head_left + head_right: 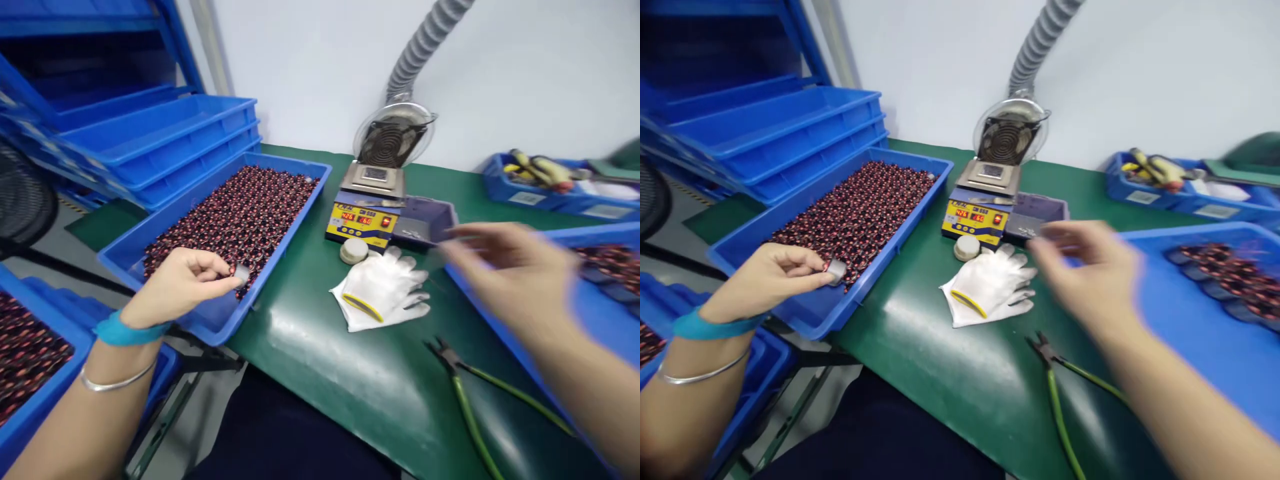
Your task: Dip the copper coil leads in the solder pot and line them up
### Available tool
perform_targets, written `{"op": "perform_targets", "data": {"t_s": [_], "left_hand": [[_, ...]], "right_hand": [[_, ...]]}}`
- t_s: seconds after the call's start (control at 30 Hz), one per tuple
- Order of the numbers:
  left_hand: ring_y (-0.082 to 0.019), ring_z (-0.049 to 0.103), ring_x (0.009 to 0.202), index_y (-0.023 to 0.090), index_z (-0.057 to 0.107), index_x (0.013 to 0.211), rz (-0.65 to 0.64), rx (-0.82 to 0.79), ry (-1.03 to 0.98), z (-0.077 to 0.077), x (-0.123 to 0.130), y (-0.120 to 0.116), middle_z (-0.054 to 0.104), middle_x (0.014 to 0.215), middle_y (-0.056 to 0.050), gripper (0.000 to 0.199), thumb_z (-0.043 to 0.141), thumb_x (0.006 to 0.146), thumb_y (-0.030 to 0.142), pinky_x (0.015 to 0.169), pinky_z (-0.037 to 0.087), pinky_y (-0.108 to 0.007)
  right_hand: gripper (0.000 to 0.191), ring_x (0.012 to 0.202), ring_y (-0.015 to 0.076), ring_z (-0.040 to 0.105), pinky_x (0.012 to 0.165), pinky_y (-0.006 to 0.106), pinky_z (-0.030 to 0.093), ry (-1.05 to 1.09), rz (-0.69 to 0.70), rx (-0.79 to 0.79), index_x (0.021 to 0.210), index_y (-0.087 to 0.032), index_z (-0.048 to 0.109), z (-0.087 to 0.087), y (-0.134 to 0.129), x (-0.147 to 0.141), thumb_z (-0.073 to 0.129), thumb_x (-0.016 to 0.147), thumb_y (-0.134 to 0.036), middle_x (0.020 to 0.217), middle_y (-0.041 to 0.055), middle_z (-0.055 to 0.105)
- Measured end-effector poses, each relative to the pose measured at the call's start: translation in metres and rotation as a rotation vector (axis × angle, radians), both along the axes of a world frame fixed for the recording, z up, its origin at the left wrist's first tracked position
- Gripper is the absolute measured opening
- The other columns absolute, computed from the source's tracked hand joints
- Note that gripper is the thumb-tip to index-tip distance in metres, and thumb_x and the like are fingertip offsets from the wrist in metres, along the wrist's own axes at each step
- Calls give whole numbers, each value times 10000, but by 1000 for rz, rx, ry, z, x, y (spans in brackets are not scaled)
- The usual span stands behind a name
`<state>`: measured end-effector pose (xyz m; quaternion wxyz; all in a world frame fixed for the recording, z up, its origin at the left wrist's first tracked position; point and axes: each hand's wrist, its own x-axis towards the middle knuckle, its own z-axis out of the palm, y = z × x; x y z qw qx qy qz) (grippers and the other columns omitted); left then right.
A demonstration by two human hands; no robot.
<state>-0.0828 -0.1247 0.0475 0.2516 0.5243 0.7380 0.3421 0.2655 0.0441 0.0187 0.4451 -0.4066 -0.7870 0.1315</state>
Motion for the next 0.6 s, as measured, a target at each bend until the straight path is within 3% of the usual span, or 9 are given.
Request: {"op": "perform_targets", "data": {"t_s": [0.1, 0.17, 0.23, 0.33, 0.4, 0.5, 0.6], "left_hand": [[-125, 490, 532, 149, 646, 659, -92, 46, -93, 0, 47, 32, 549, 553, -1, 297, 709, 651, 438, 472, 361, -231], [-107, 441, 496, 142, 633, 618, -170, 66, -146, -4, 78, 54, 488, 501, 18, 297, 698, 653, 429, 455, 332, -226], [-81, 374, 460, 137, 608, 563, -228, 89, -173, -7, 103, 71, 412, 455, 45, 291, 690, 643, 404, 439, 300, -214], [-60, 312, 444, 131, 592, 541, -275, 136, -152, -11, 122, 85, 353, 440, 68, 297, 708, 622, 392, 424, 259, -203], [-72, 390, 484, 126, 636, 657, -298, 153, -176, -13, 124, 91, 456, 513, 51, 313, 753, 594, 410, 444, 310, -201], [-161, 605, 784, 145, 670, 991, -453, 27, -365, -19, 119, 95, 674, 881, -38, 478, 762, 619, 430, 648, 487, -243], [-236, 588, 1079, 168, 618, 1190, -627, -140, -533, -28, 115, 94, 667, 1145, -76, 520, 655, 750, 443, 888, 492, -329]], "right_hand": [[429, 759, 164, 654, 646, 306, 563, 83, 413, -183, 1094, -197, 544, -16, -50, -57, 726, 718, -296, 992, 78, 624], [593, 815, 174, 656, 676, 302, 564, 173, 402, -247, 1126, -201, 497, -27, -69, -90, 792, 625, -316, 1064, 86, 600], [501, 788, 155, 646, 673, 282, 555, 313, 319, -330, 1031, -196, 505, -37, -73, -107, 779, 623, -296, 983, 52, 608], [389, 728, 118, 626, 642, 237, 537, 578, 306, -545, 901, -192, 504, -45, -66, -99, 767, 629, -280, 857, 2, 597], [433, 710, 104, 620, 654, 229, 540, 745, 412, -728, 883, -189, 519, -47, -62, -85, 810, 581, -298, 848, -12, 594], [465, 681, 94, 618, 662, 234, 548, 869, 619, -967, 933, -178, 581, -51, -61, -70, 836, 571, -323, 830, -18, 606], [411, 669, 93, 633, 659, 221, 545, 894, 768, -1074, 950, -163, 634, -56, -61, -64, 823, 623, -324, 792, -18, 619]]}}
